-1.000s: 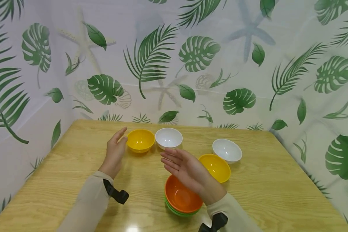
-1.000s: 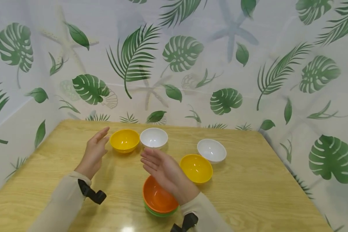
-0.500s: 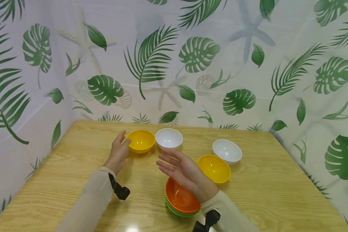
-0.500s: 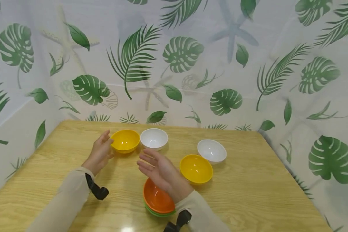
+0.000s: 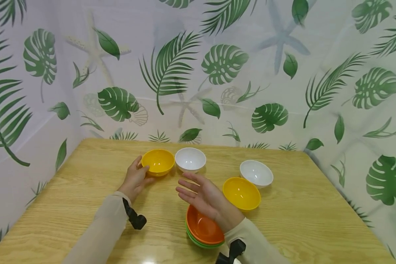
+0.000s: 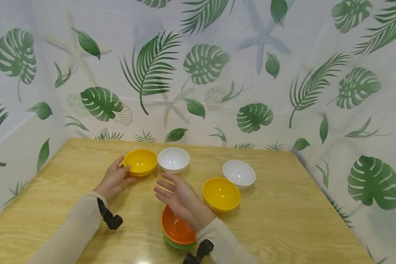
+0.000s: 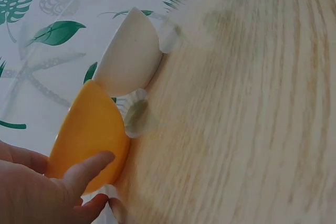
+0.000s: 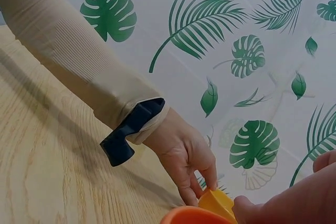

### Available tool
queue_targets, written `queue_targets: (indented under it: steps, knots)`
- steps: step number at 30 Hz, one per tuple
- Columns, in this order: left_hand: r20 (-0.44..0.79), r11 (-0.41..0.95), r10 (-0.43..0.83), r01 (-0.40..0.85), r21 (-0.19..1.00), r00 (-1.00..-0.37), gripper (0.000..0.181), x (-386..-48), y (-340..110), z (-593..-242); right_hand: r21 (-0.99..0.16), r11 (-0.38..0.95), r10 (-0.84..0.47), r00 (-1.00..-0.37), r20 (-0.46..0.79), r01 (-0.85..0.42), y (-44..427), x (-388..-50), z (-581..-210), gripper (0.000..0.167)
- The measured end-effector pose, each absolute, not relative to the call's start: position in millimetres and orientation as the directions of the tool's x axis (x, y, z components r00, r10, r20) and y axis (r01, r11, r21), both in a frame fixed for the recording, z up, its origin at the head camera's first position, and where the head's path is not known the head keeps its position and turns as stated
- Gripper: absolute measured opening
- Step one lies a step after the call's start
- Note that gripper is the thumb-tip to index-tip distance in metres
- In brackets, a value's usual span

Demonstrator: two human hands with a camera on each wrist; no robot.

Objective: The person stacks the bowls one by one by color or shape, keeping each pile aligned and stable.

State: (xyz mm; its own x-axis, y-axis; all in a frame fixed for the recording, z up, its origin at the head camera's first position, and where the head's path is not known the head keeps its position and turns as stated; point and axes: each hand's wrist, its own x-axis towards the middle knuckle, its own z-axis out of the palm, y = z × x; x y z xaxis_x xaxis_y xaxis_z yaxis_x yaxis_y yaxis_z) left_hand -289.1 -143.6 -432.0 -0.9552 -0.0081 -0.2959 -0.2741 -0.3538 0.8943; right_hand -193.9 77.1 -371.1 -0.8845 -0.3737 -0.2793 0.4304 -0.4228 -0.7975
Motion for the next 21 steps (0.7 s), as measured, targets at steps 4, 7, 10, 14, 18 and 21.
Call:
queue_targets:
  steps: [4,7,10,14,18,21]
  knots:
    - [-0.315,-0.385,0.001,-0.291,0.876,-0.949,0.068,-290.0,-145.9,-433.8,-0.798,-0.425,-0.368,-0.887,-0.278,0.426,76.0,-193.5,-371.8,0.05]
    - [-0.318,-0.384,-0.002,-0.293,0.876,-0.948,0.068,-291.5,-147.0,-434.5,-0.798,-0.43,-0.366,-0.889,-0.274,0.423,75.9,-192.9,-371.5,0.051]
    - [-0.312,-0.382,0.0,-0.289,0.878,-0.95,0.068,-292.2,-148.0,-434.4,-0.795,-0.437,-0.362,-0.891,-0.273,0.421,76.2,-193.1,-370.8,0.05]
    - [-0.311,-0.38,0.0,-0.288,0.879,-0.95,0.068,-290.7,-151.1,-434.6,-0.794,-0.439,-0.356,-0.893,-0.276,0.421,76.4,-193.9,-370.5,0.05]
    - [-0.315,-0.362,0.0,-0.294,0.885,-0.949,0.068,-286.8,-154.3,-435.8,-0.798,-0.425,-0.366,-0.887,-0.281,0.427,76.5,-193.4,-371.5,0.052]
    - [-0.306,-0.338,0.006,-0.29,0.895,-0.952,0.067,-283.0,-155.5,-436.0,-0.801,-0.416,-0.374,-0.884,-0.28,0.43,76.6,-192.3,-372.3,0.053]
